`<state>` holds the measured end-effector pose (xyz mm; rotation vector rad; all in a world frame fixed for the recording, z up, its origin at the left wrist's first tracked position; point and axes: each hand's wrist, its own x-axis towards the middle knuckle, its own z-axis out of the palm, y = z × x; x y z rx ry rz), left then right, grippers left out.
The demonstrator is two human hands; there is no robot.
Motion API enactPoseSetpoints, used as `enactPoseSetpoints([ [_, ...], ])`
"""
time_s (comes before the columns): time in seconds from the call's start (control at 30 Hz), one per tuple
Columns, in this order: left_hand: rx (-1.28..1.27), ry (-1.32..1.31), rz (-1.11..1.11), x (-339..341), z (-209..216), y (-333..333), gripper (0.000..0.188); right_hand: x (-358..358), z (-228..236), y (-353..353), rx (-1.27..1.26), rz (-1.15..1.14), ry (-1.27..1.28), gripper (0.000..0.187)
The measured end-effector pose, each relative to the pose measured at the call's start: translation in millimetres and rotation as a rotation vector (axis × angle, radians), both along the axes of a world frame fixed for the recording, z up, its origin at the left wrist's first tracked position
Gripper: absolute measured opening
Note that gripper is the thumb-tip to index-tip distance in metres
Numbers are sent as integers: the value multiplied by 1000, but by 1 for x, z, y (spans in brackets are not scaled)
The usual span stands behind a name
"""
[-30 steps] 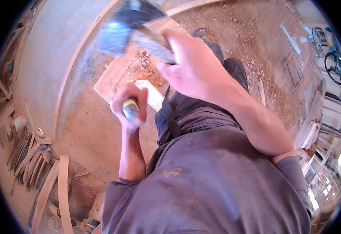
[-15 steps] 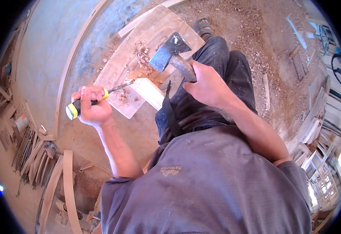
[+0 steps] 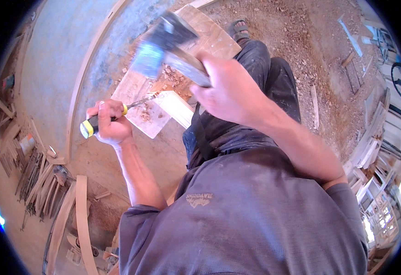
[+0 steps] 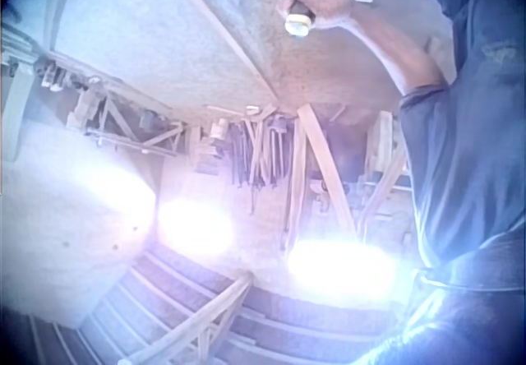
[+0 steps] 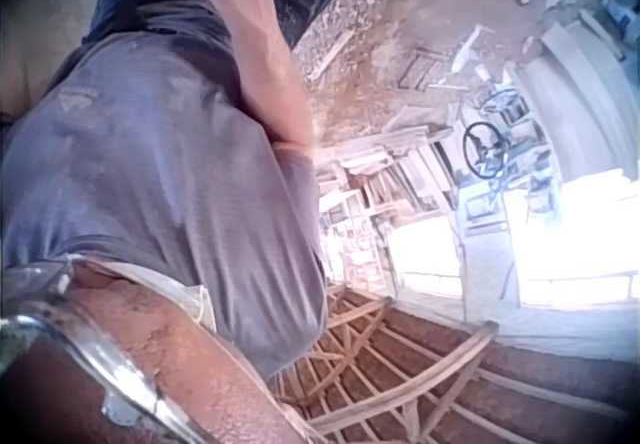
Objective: The person carves out a recessed channel in a piece of wood by striking the back of a chisel with the side of an axe head.
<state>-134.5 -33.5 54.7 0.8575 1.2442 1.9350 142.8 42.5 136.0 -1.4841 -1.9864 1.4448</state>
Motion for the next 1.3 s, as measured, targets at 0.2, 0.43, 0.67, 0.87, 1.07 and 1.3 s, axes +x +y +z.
enactPoseSetpoints([
  [0.2, -96, 276, 78, 29, 3, 0, 9, -54, 70, 18, 446, 263, 140, 28],
  [0.43, -25, 382, -16, 36, 1, 4, 13, -68, 76, 11, 561, 584, -235, 25],
  [0.67, -139, 460, 37, 33, 2, 4, 10, -69, 108, -3, 578, 256, 133, 34],
  [0.87, -27, 395, 19, 37, -6, -1, 25, -68, 69, -3, 586, 531, -208, 19],
  [1.07, -61, 415, 13, 34, -10, 4, 30, -67, 87, -4, 451, 550, -249, 21],
  [1.3, -295, 150, 122, 50, 19, 3, 17, -32, 30, -5, 178, 276, -217, 26],
])
